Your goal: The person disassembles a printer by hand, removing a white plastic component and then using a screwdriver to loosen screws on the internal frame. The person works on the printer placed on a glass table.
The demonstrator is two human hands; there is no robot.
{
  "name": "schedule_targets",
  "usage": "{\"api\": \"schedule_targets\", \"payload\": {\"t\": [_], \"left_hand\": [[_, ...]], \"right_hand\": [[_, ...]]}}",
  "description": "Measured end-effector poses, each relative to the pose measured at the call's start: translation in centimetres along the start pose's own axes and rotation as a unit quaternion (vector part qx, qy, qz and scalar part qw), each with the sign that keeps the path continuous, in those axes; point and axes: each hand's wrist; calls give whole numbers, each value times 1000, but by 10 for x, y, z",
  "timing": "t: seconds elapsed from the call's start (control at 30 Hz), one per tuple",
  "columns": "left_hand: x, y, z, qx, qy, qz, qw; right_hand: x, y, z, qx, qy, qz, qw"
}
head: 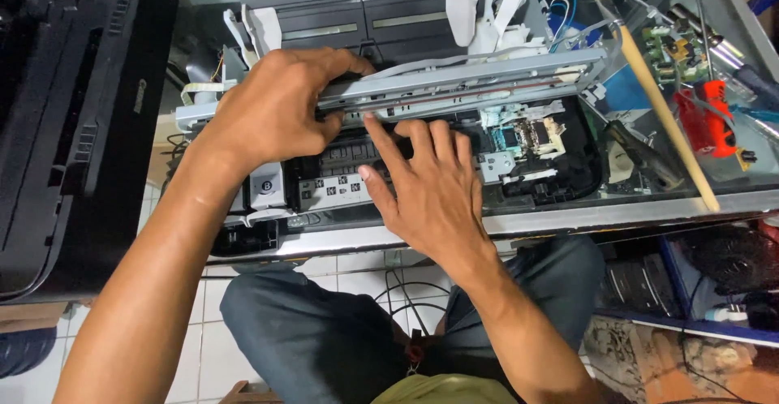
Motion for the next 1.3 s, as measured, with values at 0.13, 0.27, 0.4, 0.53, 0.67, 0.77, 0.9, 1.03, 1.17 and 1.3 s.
{"api": "schedule_targets", "payload": {"t": [0.13, 0.27, 0.4, 0.53, 0.67, 0.77, 0.9, 1.03, 1.17, 1.3], "left_hand": [[-4, 2, 0, 15, 30, 6, 999], [-6, 3, 3, 16, 37, 5, 999], [-4, 0, 1, 1, 43, 5, 999], [-6, 1, 2, 6, 58, 6, 998], [-4, -1, 0, -13, 32, 13, 999], [-2, -2, -2, -20, 18, 12, 1000], [1, -4, -2, -28, 2, 14, 1000], [0, 0, -3, -26, -21, 18, 999], [1, -2, -1, -18, -33, 44, 998], [-16, 3, 3, -17, -17, 88, 996]], "right_hand": [[0, 0, -1, -8, 4, 1, 1000], [-1, -2, -1, -8, -2, 5, 1000], [0, -2, -2, -11, -12, 5, 1000], [-1, -2, -2, -19, -9, 12, 1000], [-1, -4, -4, -33, -10, 18, 999], [-1, -4, -4, -34, -10, 20, 999], [-1, -4, -4, -40, -10, 15, 999], [0, -6, -3, -41, -12, 5, 999], [-3, -12, -5, 50, -45, 31, 997], [-12, 2, -17, -21, -29, 177, 984]]}}
Point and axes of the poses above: each hand's wrist, its own z-axis towards the middle knuckle, its own y-axis out of the back of the hand, x = y × z, and after that the axes turned 4 degrees about -z, right-handed
